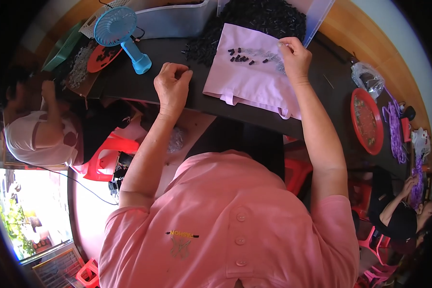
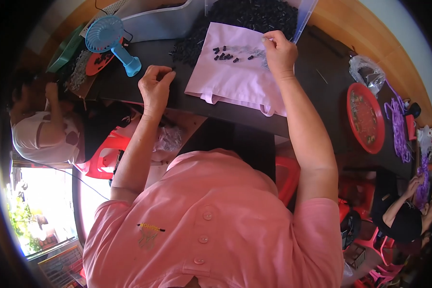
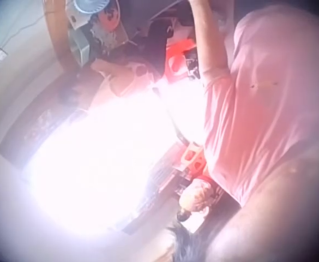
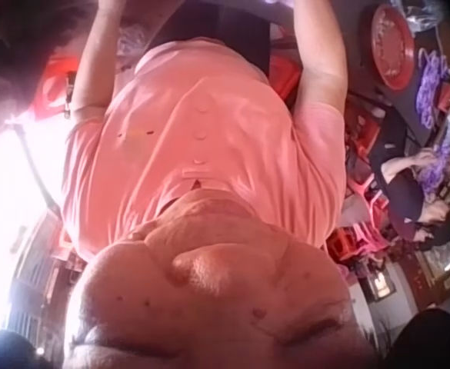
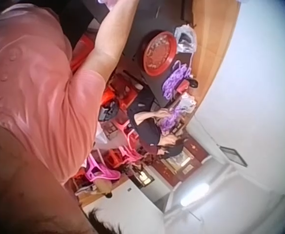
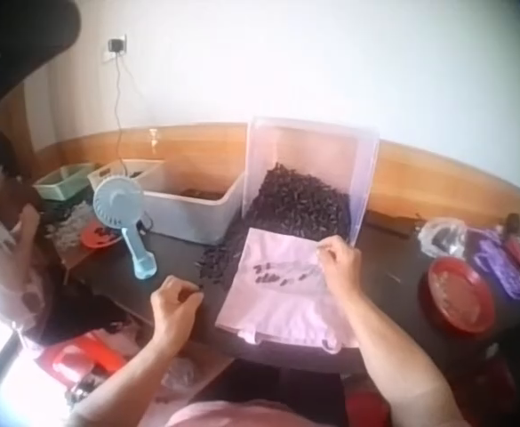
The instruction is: The person assembles small components by picking up plastic pieces and inserting metal parts into them by hand.
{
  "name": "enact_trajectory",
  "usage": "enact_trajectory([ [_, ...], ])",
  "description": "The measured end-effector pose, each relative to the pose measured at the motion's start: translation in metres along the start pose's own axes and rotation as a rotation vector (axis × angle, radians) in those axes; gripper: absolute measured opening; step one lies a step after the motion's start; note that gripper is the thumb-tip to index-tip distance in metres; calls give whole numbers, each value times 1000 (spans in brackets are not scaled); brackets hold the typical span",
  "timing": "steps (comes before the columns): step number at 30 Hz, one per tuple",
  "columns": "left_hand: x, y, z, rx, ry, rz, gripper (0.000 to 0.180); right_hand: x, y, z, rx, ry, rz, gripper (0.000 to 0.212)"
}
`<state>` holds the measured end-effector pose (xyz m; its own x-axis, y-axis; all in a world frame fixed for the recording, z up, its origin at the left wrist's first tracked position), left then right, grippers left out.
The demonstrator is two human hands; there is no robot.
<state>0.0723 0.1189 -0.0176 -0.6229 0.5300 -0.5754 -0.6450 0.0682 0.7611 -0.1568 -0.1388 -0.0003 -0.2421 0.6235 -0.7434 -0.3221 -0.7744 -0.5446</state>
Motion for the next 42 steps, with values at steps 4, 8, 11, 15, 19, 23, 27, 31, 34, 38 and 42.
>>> enact_trajectory([
  [4,-1,0,-1,5,-8,-3,10,-1,-2,2,-16,-7,-2,7],
  [8,0,2,-2,-46,-17,-3,9,-3,-4,5,-48,12,7,7],
  [11,0,1,-2,-51,-29,40,9,-1,-4,3,-22,-37,-63,8],
  [15,-2,5,1,-29,-18,15,9,-4,-10,6,-75,-56,-13,7],
  [19,-2,3,0,-21,-30,66,9,-3,-9,4,-129,-49,-42,9],
  [23,0,6,-2,6,-55,94,8,-2,-8,5,-131,-84,-53,10],
  [27,0,8,2,40,-57,109,7,0,-15,5,-49,-112,2,9],
  [31,-4,8,-2,104,-65,108,8,-1,-22,2,255,-149,234,12],
  [34,-21,24,-17,79,-156,-14,8,-1,-21,-2,440,-229,288,13],
  [38,-66,49,-73,-147,-204,-479,17,-1,-15,-5,588,-246,273,14],
  [42,-98,50,-140,-346,-219,-734,31,-1,-16,-9,725,-263,267,17],
])
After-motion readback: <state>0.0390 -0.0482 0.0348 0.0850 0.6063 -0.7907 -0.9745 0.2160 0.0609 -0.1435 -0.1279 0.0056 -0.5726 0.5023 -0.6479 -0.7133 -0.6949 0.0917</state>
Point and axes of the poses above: each hand's wrist, its own x-axis away from the middle knuckle, its own z-axis out of the back of the hand, y = z × x, the point moved 5 cm from there along -x, towards the middle knuckle, and after that the axes turned 3 degrees about x, right-handed, at the moved point
